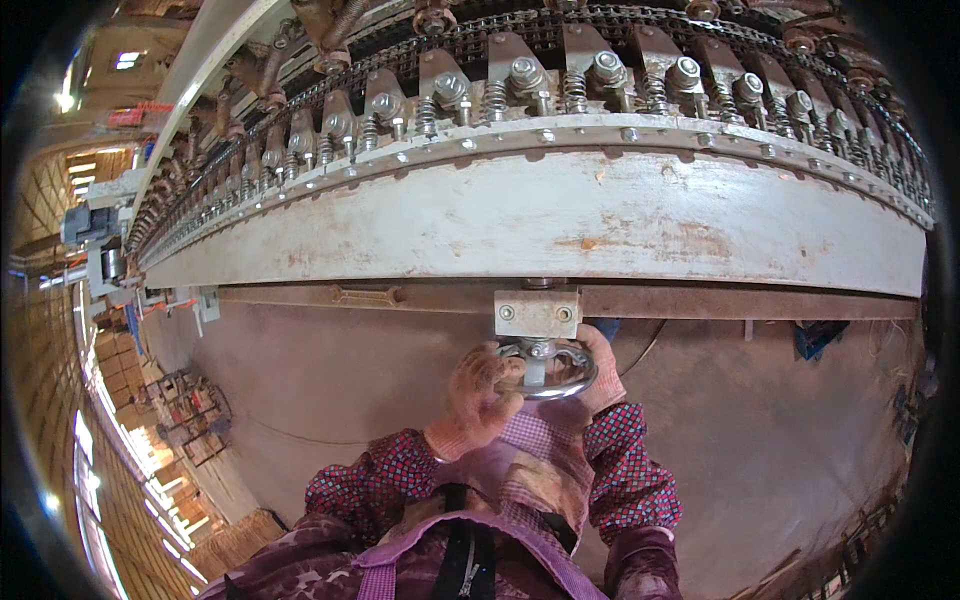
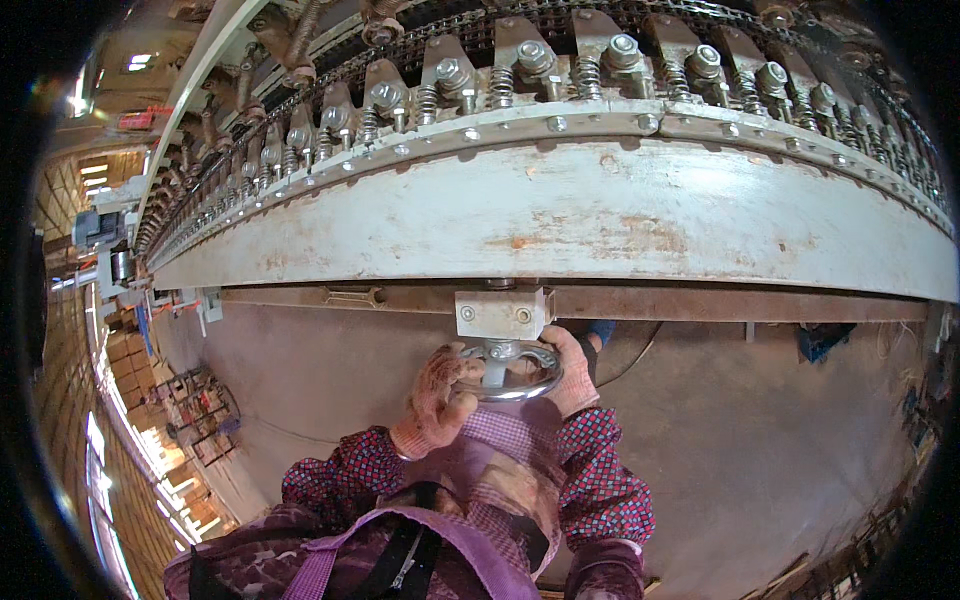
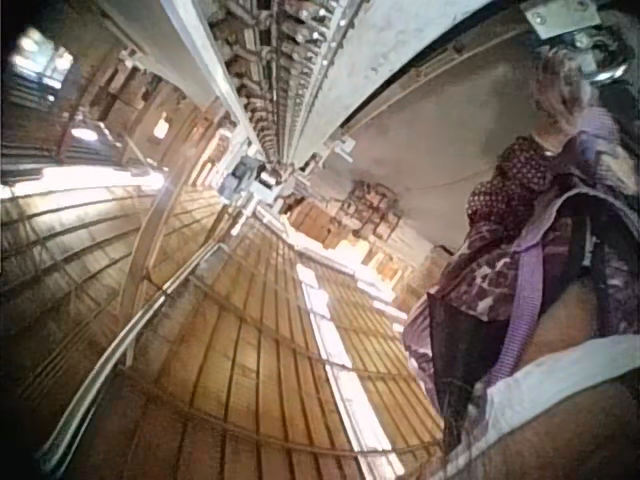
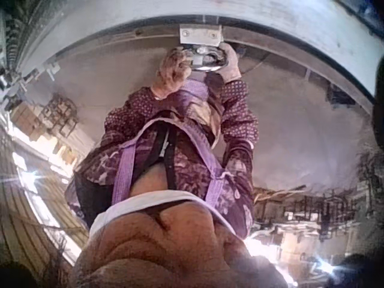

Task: The person carries a stack of wooden planks to a conveyor belt and places them on the line. They then walk to the end of the conveyor and use a wrench to tighten bolts on the machine's frame.

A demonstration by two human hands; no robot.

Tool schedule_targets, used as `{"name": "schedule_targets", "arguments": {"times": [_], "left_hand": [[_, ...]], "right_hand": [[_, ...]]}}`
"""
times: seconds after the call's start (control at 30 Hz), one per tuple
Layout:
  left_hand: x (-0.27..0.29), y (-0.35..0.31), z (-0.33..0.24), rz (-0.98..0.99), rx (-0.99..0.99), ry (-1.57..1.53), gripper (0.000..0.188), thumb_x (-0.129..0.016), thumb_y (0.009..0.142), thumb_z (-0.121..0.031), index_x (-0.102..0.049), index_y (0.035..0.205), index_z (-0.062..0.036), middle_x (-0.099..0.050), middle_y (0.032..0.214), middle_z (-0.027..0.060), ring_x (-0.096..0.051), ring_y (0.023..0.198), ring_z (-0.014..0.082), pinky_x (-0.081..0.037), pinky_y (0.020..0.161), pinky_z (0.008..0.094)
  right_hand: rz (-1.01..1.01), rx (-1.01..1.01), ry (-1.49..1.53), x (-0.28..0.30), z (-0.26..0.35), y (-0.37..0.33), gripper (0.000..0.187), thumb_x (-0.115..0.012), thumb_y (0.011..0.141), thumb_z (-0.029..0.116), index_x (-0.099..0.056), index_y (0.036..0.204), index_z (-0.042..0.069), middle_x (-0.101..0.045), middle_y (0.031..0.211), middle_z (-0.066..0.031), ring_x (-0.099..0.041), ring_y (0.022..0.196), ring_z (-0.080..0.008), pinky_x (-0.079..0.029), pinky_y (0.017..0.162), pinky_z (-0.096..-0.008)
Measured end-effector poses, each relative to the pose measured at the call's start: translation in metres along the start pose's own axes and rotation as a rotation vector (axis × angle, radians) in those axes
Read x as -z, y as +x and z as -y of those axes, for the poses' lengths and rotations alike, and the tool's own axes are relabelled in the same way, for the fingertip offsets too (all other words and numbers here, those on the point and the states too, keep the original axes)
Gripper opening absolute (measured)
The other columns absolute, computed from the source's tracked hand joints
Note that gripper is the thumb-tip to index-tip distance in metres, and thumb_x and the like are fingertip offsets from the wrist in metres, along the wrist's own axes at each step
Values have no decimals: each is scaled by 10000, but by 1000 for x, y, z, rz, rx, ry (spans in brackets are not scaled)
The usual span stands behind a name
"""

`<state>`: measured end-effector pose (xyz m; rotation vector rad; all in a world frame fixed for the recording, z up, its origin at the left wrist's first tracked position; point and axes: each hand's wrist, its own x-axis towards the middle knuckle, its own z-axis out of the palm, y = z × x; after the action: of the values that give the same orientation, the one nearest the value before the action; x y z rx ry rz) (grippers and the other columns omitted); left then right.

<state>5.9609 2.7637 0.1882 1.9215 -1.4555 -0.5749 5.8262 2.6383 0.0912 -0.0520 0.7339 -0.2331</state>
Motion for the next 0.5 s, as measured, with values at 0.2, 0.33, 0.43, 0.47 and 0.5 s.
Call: {"name": "schedule_targets", "arguments": {"times": [0.2,0.33,0.43,0.47,0.5], "left_hand": [[-28,-12,11,-76,323,-150,77,-526,768,-71,-537,818,-13,-583,848,126,-552,755,306,-461,708,400],[-25,1,12,-129,124,-8,48,-508,745,-63,-532,755,-23,-551,748,100,-531,672,249,-443,601,352],[-30,-3,5,-208,383,-224,115,-597,745,-155,-585,777,-45,-571,735,107,-561,710,320,-450,644,393],[-27,-2,10,-41,515,-143,188,-612,759,-207,-591,828,-34,-583,780,113,-565,747,312,-452,682,387],[-32,-3,18,-35,546,-201,190,-602,768,-211,-590,835,-34,-584,791,113,-565,760,310,-452,693,391]], "right_hand": [[264,-327,65,-4,15,26,328,-493,871,146,-548,1157,-5,-602,1113,-170,-623,940,-287,-548,765,-371],[398,-546,-369,-6,20,68,324,-517,771,107,-556,1074,1,-596,1009,-174,-614,883,-305,-524,718,-374],[542,-558,-740,-5,30,81,325,-535,696,78,-562,1012,5,-592,930,-178,-607,841,-318,-506,683,-376],[603,-493,-902,1,33,83,327,-541,671,68,-564,991,6,-590,904,-179,-604,826,-322,-500,671,-376],[674,-382,-1093,8,38,80,329,-547,646,58,-566,970,8,-589,878,-180,-602,812,-327,-494,659,-377]]}}
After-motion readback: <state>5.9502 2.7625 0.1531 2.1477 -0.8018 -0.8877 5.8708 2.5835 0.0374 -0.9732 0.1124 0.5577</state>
